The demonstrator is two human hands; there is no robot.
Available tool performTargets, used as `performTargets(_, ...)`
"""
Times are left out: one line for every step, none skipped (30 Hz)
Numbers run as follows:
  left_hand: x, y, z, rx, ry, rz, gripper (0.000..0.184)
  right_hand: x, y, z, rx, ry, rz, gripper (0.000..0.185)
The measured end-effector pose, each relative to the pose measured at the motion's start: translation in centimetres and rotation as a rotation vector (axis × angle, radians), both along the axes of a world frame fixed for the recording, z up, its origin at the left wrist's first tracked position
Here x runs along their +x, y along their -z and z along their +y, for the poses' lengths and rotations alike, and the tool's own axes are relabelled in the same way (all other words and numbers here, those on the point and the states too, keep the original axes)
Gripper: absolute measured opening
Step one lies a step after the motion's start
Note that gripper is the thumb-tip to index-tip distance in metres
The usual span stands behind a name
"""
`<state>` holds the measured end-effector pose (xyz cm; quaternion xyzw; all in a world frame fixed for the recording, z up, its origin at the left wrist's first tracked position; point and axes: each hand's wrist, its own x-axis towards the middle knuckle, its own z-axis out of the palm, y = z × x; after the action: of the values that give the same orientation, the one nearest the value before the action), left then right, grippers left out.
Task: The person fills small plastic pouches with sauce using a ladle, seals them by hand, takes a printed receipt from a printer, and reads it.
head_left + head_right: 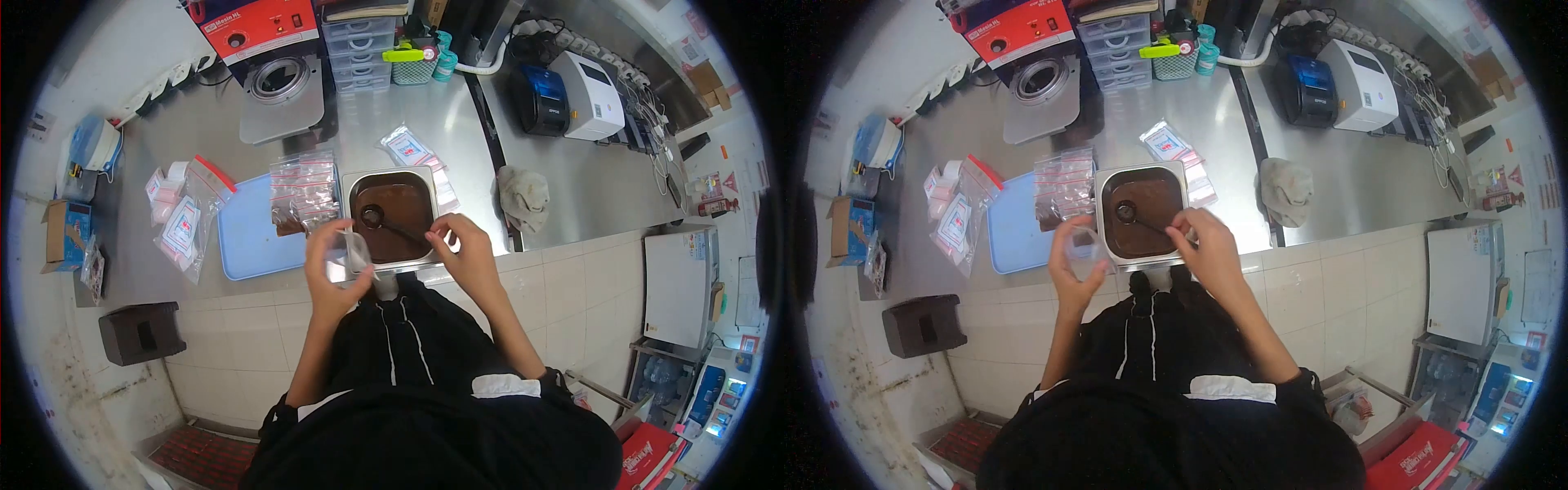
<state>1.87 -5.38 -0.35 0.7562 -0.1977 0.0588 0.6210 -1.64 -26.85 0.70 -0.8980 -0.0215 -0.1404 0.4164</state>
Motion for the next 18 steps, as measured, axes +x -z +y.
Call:
performTargets(0.1,-0.1,0.3,-0.05,-0.072,-0.01,0.059,-0.3,1.0,-0.7,-0.278,0.004,-0.055,0.028)
performTargets(0.2,-0.2,0.6,-0.099,-0.147,-0.021,0.062,-0.6,1.8,-0.6,-0.279,0.0,-0.056,0.028)
performTargets(0.3,-0.3,1.0,-0.098,-0.151,-0.02,0.062,-1.0,2.4,-0.4,-0.284,0.058,0.077,0.027)
performTargets(0.3,-0.5,1.3,-0.098,-0.177,-0.015,0.065,-1.2,2.8,-0.2,-0.29,0.115,0.208,0.027)
performTargets(0.4,-0.7,1.6,-0.1,-0.203,-0.011,0.067,-1.2,3.1,-0.1,-0.292,0.11,0.208,0.027)
performTargets(0.5,-0.7,1.9,-0.101,-0.231,-0.008,0.07,-1.1,3.3,0.0,-0.266,0.128,0.288,0.025)
performTargets(0.6,-0.6,2.4,-0.099,-0.235,-0.006,0.07,-1.0,3.3,0.3,-0.239,0.148,0.37,0.023)
performTargets(0.7,-0.4,2.8,-0.054,-0.244,-0.031,0.069,-1.0,3.1,0.4,-0.237,0.145,0.372,0.023)
performTargets(0.8,-0.2,3.0,-0.011,-0.25,-0.057,0.068,-0.8,2.3,0.4,-0.375,0.104,0.382,0.02)
performTargets(0.9,-0.2,3.2,-0.011,-0.248,-0.055,0.068,-0.6,1.9,0.4,-0.515,0.063,0.392,0.019)
performTargets(0.9,-0.1,3.2,-0.009,-0.267,-0.058,0.067,-0.4,1.8,0.3,-0.516,0.065,0.395,0.019)
performTargets(1.0,0.0,3.2,-0.007,-0.286,-0.06,0.065,-0.1,1.8,0.3,-0.631,0.04,0.327,0.02)
performTargets(1.0,0.1,3.3,-0.008,-0.285,-0.058,0.065,0.2,1.8,0.3,-0.744,0.013,0.257,0.021)
performTargets(1.1,0.1,3.3,0.03,-0.303,-0.06,0.064,0.4,1.8,0.2,-0.744,0.013,0.259,0.021)
performTargets(1.1,0.2,3.3,0.067,-0.322,-0.062,0.063,0.7,1.7,0.1,-0.78,-0.052,0.183,0.023)
performTargets(1.1,0.4,3.4,0.066,-0.323,-0.061,0.063,0.7,1.7,0.0,-0.815,-0.117,0.106,0.025)
performTargets(1.0,0.5,3.5,0.096,-0.329,-0.058,0.062,0.6,2.0,0.0,-0.818,-0.119,0.106,0.025)
performTargets(1.0,0.6,3.5,0.126,-0.335,-0.054,0.061,0.4,2.5,0.1,-0.753,-0.133,0.069,0.022)
